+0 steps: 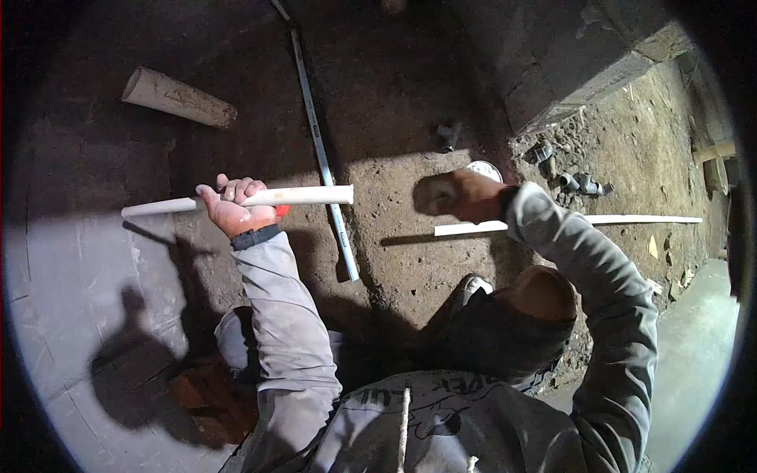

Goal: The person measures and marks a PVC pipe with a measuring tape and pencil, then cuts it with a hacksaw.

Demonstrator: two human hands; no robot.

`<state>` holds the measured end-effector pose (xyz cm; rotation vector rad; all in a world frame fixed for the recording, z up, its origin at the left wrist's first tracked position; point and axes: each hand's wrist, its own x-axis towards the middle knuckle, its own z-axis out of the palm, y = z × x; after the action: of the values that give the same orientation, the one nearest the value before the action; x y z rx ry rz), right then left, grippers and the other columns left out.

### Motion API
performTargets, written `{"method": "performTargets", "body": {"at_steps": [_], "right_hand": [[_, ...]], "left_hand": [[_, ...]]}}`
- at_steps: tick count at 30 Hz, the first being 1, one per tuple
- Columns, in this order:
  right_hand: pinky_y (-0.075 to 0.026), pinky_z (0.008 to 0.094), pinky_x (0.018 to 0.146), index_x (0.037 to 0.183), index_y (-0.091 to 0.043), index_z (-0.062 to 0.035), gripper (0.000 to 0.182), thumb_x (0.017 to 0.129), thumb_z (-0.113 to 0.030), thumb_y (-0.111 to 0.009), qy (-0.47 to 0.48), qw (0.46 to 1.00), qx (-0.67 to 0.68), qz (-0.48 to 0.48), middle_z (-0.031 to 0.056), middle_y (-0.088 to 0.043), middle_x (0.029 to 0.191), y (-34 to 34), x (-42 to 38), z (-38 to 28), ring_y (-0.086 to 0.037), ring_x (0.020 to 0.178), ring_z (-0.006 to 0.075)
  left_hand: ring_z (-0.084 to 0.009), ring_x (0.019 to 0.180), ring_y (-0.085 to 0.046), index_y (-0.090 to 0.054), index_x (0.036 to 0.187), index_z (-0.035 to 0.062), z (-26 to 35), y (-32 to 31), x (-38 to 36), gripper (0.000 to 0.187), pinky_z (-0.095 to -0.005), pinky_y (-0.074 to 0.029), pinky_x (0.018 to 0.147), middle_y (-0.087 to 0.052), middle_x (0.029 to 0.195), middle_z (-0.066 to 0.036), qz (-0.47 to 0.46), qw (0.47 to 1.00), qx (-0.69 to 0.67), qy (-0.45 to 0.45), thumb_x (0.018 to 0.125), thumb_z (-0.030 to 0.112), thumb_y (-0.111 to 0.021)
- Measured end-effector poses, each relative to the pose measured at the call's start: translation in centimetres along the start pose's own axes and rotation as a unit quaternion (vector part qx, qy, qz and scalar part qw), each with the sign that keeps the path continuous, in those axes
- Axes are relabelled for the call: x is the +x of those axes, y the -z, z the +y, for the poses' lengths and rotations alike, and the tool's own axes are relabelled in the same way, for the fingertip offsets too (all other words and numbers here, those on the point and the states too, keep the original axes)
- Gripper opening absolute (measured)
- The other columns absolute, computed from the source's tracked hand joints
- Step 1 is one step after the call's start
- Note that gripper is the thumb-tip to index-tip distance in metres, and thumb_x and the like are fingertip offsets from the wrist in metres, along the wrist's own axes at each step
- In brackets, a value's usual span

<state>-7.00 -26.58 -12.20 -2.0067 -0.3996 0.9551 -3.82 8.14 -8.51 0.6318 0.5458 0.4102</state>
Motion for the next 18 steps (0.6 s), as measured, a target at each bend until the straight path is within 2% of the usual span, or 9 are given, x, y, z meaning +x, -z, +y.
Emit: {"method": "performTargets", "body": {"at_steps": [1,5,6,7,9,11,12,14,18], "right_hand": [[-0.047,0.0285,0.044,0.096,-0.061,-0.0062,0.017,0.082,-0.016,-0.058,-0.050,0.997,0.062,0.018,0.0073,-0.062,0.072,0.7,-1.6,-0.9,-0.060,0.055,0.0172],[-0.051,0.0350,0.063,0.106,-0.058,-0.0079,0.032,0.084,-0.030,-0.065,-0.009,0.999,0.038,0.023,0.0094,-0.064,0.081,0.0,-1.4,-2.4,-0.063,0.075,0.0187],[-0.049,0.0354,0.067,0.109,-0.056,-0.0046,0.043,0.086,-0.041,-0.061,0.106,0.993,0.008,0.051,0.0102,-0.061,0.081,-1.2,0.0,-0.9,-0.060,0.074,0.0190],[-0.048,0.0368,0.077,0.113,-0.053,-0.0044,0.049,0.086,-0.045,-0.059,0.086,0.996,-0.020,0.024,0.0125,-0.062,0.090,-0.9,-0.3,-2.9,-0.060,0.085,0.0228],[-0.046,0.0385,0.073,0.114,-0.052,-0.0081,0.052,0.086,-0.051,-0.056,0.175,0.982,0.027,0.072,0.0121,-0.062,0.088,-2.5,0.7,-2.5,-0.058,0.082,0.0240],[-0.045,0.0428,0.087,0.113,-0.057,-0.0079,0.057,0.081,-0.055,-0.061,0.031,0.997,0.061,0.031,0.0195,-0.062,0.104,-2.4,0.3,-3.5,-0.057,0.103,0.0330],[-0.045,0.0428,0.087,0.113,-0.057,-0.0079,0.057,0.081,-0.055,-0.061,0.032,0.997,0.063,0.033,0.0195,-0.062,0.104,-2.2,0.4,-3.3,-0.057,0.103,0.0330],[-0.047,0.0376,0.074,0.110,-0.056,-0.0054,0.044,0.085,-0.041,-0.062,0.061,0.995,0.082,-0.004,0.0116,-0.063,0.084,-1.6,0.5,-2.8,-0.060,0.082,0.0223],[-0.048,0.0410,0.072,0.105,-0.058,-0.0032,0.034,0.075,-0.018,-0.066,0.194,0.977,0.013,0.084,0.0147,-0.064,0.083,-2.7,0.2,0.2,-0.062,0.082,0.0259]], "left_hand": [[-0.0091,0.041,-0.031,-0.049,0.079,0.0104,0.1,0.4,0.0,0.050,-0.0242,-0.032,0.043,-0.031,0.046,0.007,-0.009,1.000,-0.004,0.001,0.088,0.060,-0.043],[-0.0091,0.041,-0.032,-0.051,0.079,0.0099,-0.8,1.1,-0.1,0.052,-0.0245,-0.033,0.043,-0.032,0.046,0.007,-0.033,0.999,0.003,0.014,0.089,0.061,-0.041],[-0.0093,0.041,-0.032,-0.051,0.080,0.0098,-1.2,1.1,-0.3,0.053,-0.0247,-0.033,0.043,-0.033,0.046,0.006,-0.043,0.999,-0.004,0.015,0.089,0.061,-0.040],[-0.0094,0.041,-0.032,-0.052,0.080,0.0097,-1.9,1.2,-0.5,0.054,-0.0249,-0.033,0.043,-0.033,0.046,0.006,-0.054,0.998,-0.014,0.017,0.089,0.062,-0.039],[-0.0090,0.038,-0.030,-0.052,0.078,0.0113,-3.3,0.8,-1.4,0.052,-0.0258,-0.030,0.042,-0.035,0.046,0.006,-0.019,1.000,0.002,0.006,0.089,0.061,-0.039],[-0.0089,0.038,-0.031,-0.051,0.078,0.0108,-4.6,0.6,-2.5,0.052,-0.0261,-0.030,0.041,-0.036,0.046,0.006,-0.035,0.999,0.008,-0.002,0.090,0.059,-0.039],[-0.0089,0.038,-0.031,-0.051,0.078,0.0108,-5.0,0.5,-2.8,0.052,-0.0261,-0.030,0.041,-0.036,0.046,0.006,-0.036,0.999,0.010,-0.001,0.090,0.059,-0.039],[-0.0086,0.040,-0.032,-0.052,0.079,0.0089,-5.6,0.3,-3.4,0.055,-0.0249,-0.032,0.041,-0.036,0.045,0.006,-0.043,0.999,-0.008,0.028,0.090,0.061,-0.037],[-0.0079,0.038,-0.033,-0.050,0.069,0.0097,-5.5,0.6,-2.5,0.057,-0.0250,-0.032,0.040,-0.034,0.044,0.006,-0.124,0.985,0.000,0.119,0.091,0.060,-0.035]]}}
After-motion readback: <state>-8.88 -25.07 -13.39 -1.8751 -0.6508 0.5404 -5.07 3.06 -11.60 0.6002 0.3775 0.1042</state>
